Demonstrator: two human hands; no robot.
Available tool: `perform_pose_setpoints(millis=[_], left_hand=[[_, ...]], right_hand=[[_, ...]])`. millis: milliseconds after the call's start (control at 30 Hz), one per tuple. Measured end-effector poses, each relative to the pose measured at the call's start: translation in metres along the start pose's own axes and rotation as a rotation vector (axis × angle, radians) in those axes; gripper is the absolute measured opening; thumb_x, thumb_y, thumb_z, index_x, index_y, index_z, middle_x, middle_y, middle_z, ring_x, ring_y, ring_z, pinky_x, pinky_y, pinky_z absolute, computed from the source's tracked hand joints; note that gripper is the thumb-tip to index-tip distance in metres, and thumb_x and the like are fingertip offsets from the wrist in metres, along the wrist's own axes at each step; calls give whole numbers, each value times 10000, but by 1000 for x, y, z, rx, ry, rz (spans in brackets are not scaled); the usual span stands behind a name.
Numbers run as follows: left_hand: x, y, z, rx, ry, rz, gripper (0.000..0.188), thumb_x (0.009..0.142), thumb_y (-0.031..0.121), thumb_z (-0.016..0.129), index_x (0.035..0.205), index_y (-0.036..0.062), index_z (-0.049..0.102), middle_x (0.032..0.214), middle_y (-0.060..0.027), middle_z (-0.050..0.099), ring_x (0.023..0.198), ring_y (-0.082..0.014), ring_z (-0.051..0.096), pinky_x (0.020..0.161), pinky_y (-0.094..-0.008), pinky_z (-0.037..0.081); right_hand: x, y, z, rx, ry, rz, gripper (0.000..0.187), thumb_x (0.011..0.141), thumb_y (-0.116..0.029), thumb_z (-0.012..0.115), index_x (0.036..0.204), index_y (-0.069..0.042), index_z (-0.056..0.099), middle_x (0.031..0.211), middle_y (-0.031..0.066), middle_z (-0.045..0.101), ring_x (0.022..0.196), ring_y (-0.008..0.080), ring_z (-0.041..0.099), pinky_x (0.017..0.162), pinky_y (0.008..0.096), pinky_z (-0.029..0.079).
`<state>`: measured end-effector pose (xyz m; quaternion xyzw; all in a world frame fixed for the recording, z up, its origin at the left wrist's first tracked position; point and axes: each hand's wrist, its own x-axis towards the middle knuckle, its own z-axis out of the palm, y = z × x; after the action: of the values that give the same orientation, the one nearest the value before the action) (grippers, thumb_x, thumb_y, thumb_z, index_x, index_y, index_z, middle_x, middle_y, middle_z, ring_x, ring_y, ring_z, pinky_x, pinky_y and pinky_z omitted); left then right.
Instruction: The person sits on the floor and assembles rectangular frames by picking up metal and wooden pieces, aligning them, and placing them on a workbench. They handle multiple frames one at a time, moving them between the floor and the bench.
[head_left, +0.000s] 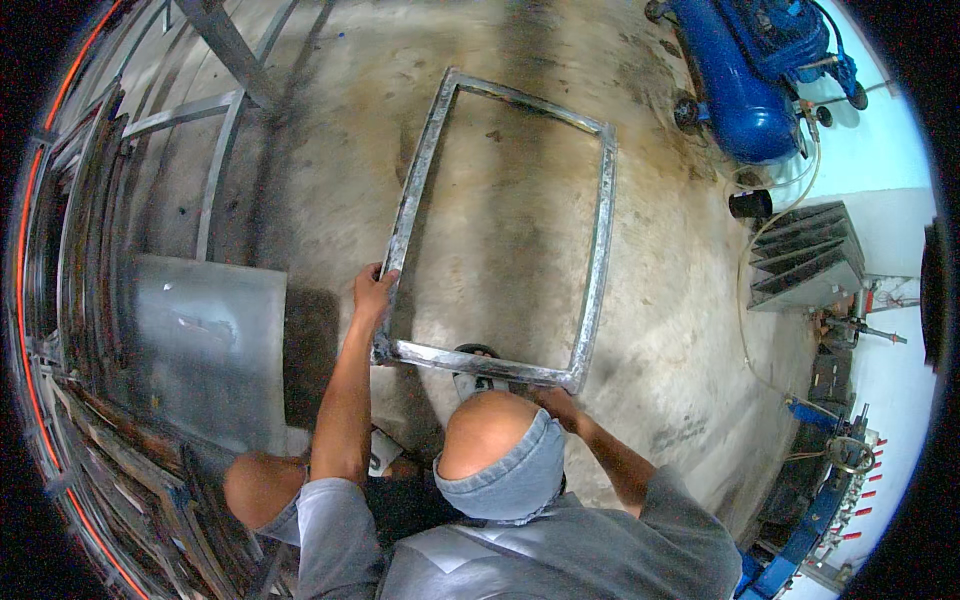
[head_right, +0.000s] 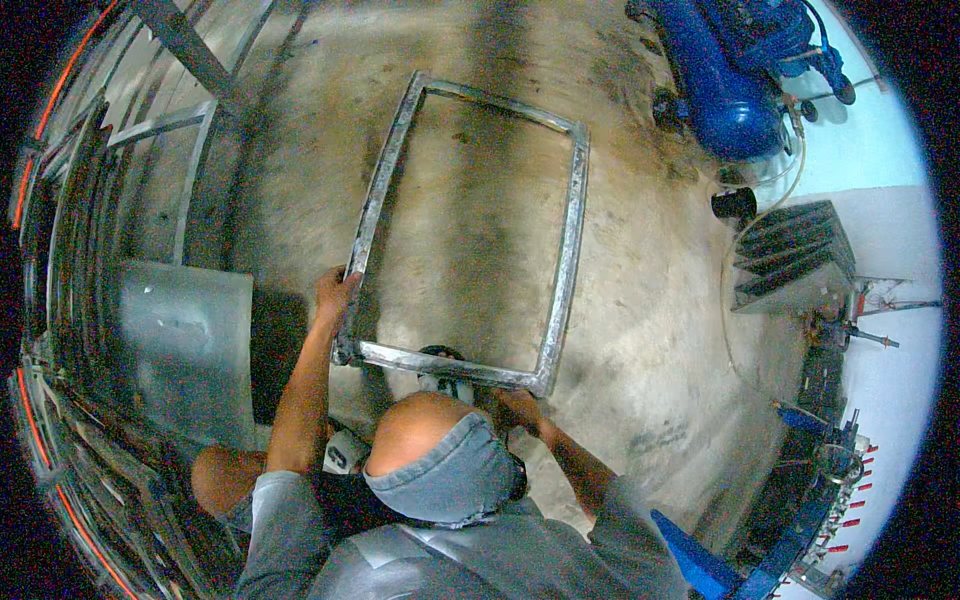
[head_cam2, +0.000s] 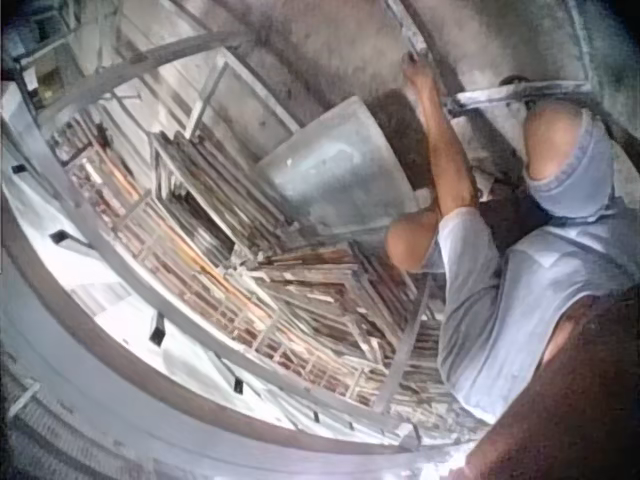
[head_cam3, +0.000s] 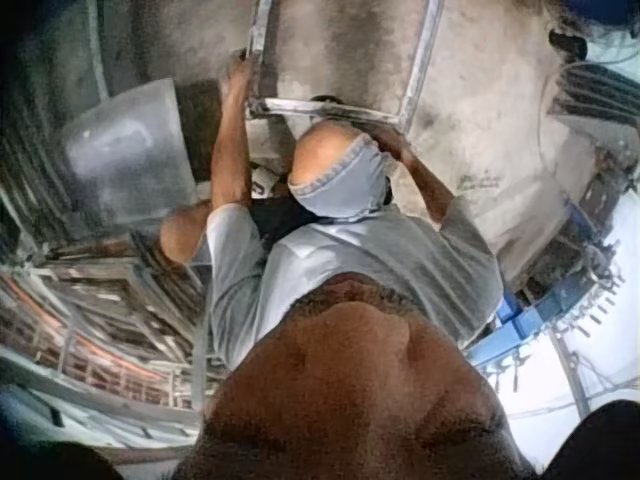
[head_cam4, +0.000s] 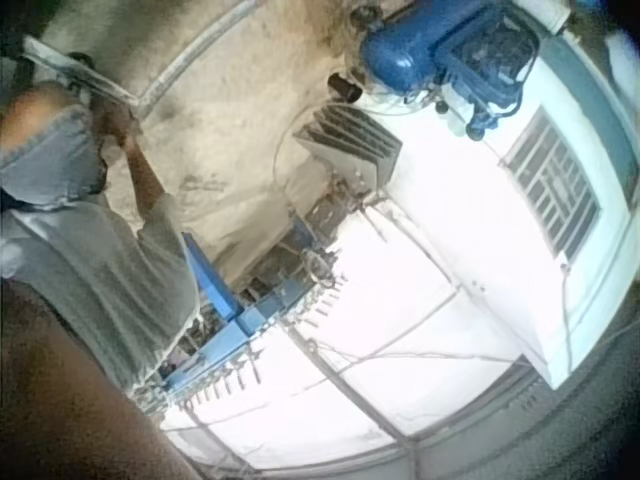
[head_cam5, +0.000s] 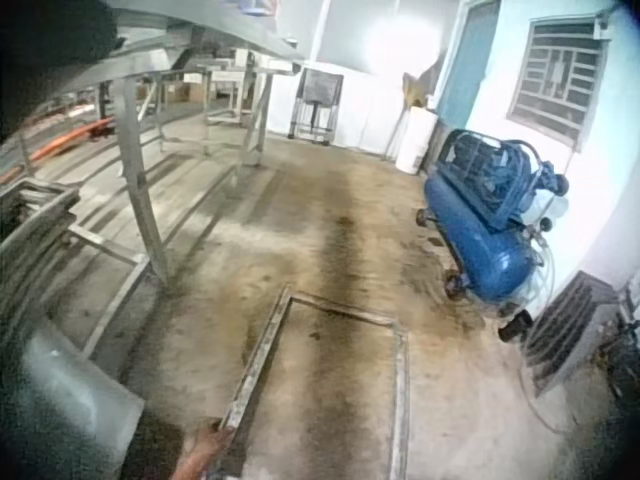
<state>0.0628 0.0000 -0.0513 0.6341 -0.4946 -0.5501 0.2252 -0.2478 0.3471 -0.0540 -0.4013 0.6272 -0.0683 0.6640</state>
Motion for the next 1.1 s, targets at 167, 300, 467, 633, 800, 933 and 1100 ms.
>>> perform_pose_setpoints(millis=[167,300,467,633,800,933,1100], left_hand=[[16,-29,2,374,118,26,364,861,302,664,1132,60,679,1106,-227,661,1024,-368,638,892,-447,489],[8,11,10,425,65,-110,475,810,495,663,963,51,733,1001,-229,679,930,-377,651,815,-512,502],[-21,-87,19,368,395,-12,270,762,373,636,748,122,736,761,-141,688,730,-345,665,639,-526,496],[-58,-65,33,533,593,-37,229,667,273,674,835,119,658,902,-113,662,741,-278,622,648,-495,491],[-30,-65,43,554,583,-253,333,798,289,601,1041,62,620,1063,-128,601,967,-342,601,787,-566,489],[-16,-78,26,425,606,3,310,851,290,528,1034,45,580,1083,-162,565,1009,-377,560,785,-520,516],[-62,-90,38,500,858,198,522,736,313,630,1137,19,472,1140,-115,479,1106,-347,456,766,-444,523]], right_hand=[[37,0,-13,-558,62,-348,289,920,-278,554,1099,-66,635,853,196,667,779,366,648,664,456,513],[93,-113,-54,-290,141,-328,252,922,-249,566,1042,-33,621,827,185,638,758,366,614,687,434,492],[194,-298,7,-685,122,-1017,238,949,-221,555,992,8,602,830,194,620,753,390,581,716,443,466],[236,-394,9,-1130,16,-1325,351,973,-300,499,1064,20,607,1050,239,626,945,403,578,822,507,435],[288,-416,3,-1571,-436,-332,393,985,-318,468,1203,-10,577,1271,236,550,1136,406,508,1006,495,403],[295,-428,0,-1478,-458,-369,448,968,-374,461,1233,-24,554,1291,226,535,1153,402,496,1013,497,397],[299,-432,11,-1323,-428,-378,520,947,-444,452,1269,-42,525,1317,213,516,1174,397,482,1021,500,390]])
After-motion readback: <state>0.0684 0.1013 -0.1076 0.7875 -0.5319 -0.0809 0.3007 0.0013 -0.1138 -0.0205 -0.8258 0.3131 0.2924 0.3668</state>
